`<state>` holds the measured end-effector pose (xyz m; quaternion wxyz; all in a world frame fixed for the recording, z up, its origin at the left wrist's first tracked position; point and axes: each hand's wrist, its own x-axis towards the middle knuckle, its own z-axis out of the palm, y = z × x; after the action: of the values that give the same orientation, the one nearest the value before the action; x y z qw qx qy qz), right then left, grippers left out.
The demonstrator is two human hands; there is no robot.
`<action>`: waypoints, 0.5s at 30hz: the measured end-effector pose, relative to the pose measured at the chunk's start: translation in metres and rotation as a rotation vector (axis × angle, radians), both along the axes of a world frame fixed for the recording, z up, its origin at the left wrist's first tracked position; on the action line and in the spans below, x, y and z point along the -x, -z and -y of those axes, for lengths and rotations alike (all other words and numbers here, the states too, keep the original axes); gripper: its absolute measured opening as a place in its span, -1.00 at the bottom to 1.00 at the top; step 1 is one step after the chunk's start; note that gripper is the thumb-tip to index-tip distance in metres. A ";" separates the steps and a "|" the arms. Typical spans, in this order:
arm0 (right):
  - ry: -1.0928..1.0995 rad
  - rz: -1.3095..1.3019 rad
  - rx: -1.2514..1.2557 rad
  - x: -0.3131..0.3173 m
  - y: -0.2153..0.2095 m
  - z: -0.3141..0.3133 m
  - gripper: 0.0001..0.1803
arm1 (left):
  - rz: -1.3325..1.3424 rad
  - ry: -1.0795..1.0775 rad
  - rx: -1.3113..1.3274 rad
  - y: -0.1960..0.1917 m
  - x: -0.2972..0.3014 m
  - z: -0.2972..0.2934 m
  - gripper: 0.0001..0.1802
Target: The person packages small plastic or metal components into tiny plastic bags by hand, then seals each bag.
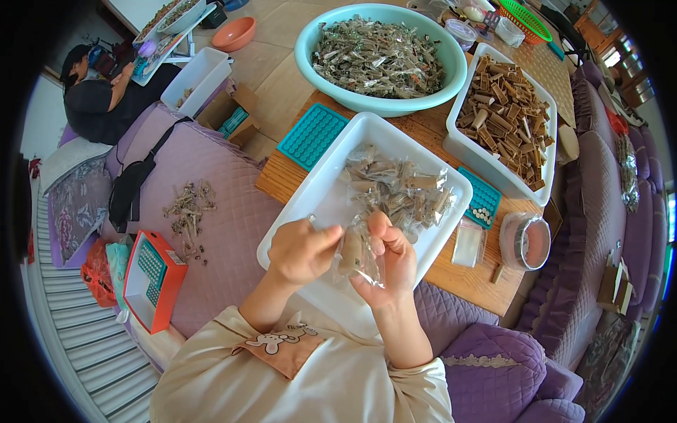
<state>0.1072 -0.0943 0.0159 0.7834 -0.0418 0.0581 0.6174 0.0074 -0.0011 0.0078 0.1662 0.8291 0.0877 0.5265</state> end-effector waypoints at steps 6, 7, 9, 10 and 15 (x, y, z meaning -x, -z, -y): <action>-0.084 0.200 0.266 -0.011 -0.001 0.005 -0.75 | -0.318 0.294 -0.180 -0.014 0.020 -0.006 -0.72; -0.118 0.356 0.418 -0.014 -0.001 0.008 -0.74 | -0.474 0.384 -0.122 -0.015 0.024 -0.008 -0.71; -0.114 0.378 0.434 -0.016 -0.011 0.012 -0.70 | -0.507 0.524 0.033 -0.013 0.032 -0.017 -0.68; -0.054 0.527 0.391 -0.018 -0.013 0.012 -0.68 | -0.536 0.663 0.189 -0.013 0.036 -0.025 -0.63; 0.223 0.847 0.478 -0.039 -0.025 -0.003 -0.66 | -0.145 1.010 1.090 -0.060 0.051 -0.122 -0.42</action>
<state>0.1462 -0.0914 0.0408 0.7679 -0.4607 -0.1212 0.4282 -0.0438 0.1210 0.0673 0.7693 0.6012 -0.0445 0.2117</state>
